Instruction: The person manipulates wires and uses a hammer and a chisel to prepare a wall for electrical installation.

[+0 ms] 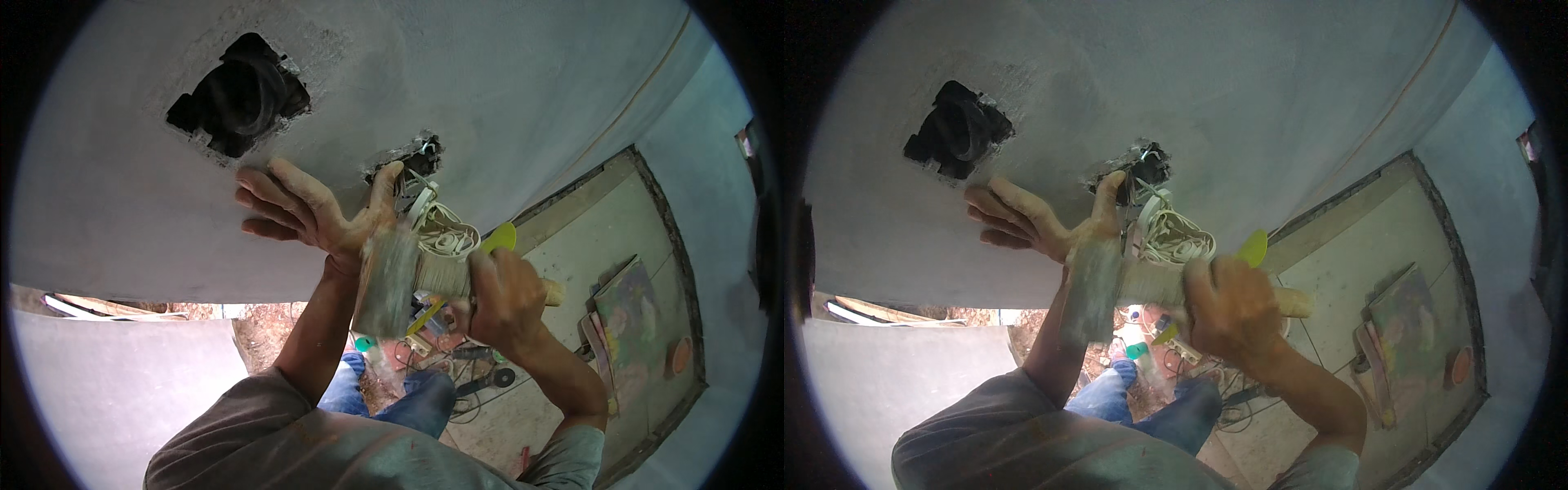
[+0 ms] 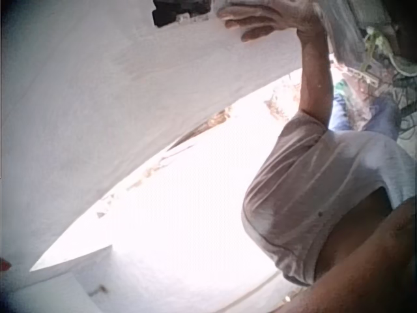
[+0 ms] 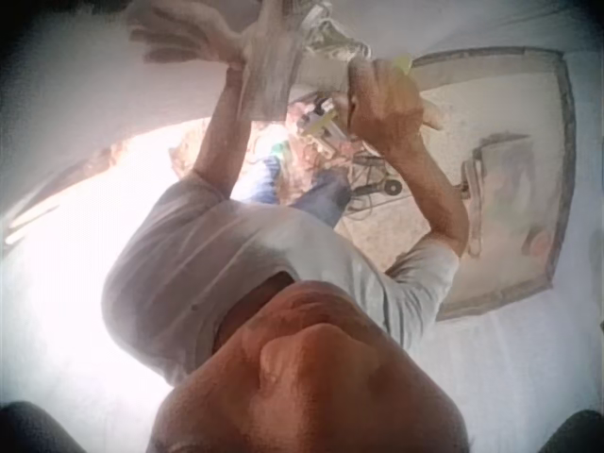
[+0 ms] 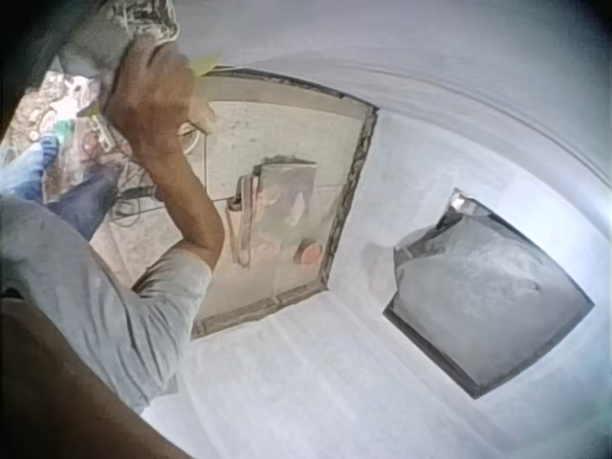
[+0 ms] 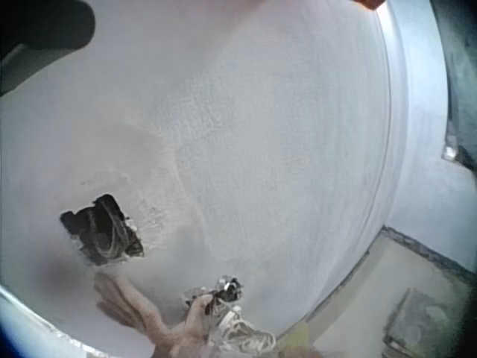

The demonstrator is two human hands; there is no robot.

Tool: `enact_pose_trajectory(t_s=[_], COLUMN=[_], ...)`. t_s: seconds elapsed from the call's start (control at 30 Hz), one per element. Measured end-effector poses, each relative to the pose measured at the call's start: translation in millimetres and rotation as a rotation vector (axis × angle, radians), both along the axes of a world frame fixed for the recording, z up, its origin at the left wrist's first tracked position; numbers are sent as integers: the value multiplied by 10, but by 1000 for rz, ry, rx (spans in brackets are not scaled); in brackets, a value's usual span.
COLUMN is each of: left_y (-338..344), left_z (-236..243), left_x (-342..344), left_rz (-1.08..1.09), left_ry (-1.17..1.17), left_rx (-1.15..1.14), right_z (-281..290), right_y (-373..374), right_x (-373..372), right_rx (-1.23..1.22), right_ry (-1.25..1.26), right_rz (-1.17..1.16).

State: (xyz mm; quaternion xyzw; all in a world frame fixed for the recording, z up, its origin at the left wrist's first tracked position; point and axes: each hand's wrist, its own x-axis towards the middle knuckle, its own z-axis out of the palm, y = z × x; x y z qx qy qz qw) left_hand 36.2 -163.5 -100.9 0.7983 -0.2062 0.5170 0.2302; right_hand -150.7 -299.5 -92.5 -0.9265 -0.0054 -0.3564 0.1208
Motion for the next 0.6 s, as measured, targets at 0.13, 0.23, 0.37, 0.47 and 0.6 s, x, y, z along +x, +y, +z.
enact_pose_trajectory(t_s=[0.13, 0.23, 0.37, 0.47, 0.6], left_y=[-9, -49, -81, -45, -38], left_z=[20, 48, 164, 106, 148], left_x=[6, -36, -101, -41, -49], left_rz=[-22, -37, -26, -71, -15], left_ry=[-33, -13, -3, -47, -21], left_rx=[37, 2, -28, -17, 1], right_z=[-44, 15, 30, -72, 122], right_y=[-165, -171, 24, -209, -162], right_x=[125, 190, -24, 199, 168], right_rx=[-72, 61, 55, -88, 86], right_ry=[13, 2, -53, -14, 43], right_rz=[-67, -186, 66, -87, -158])
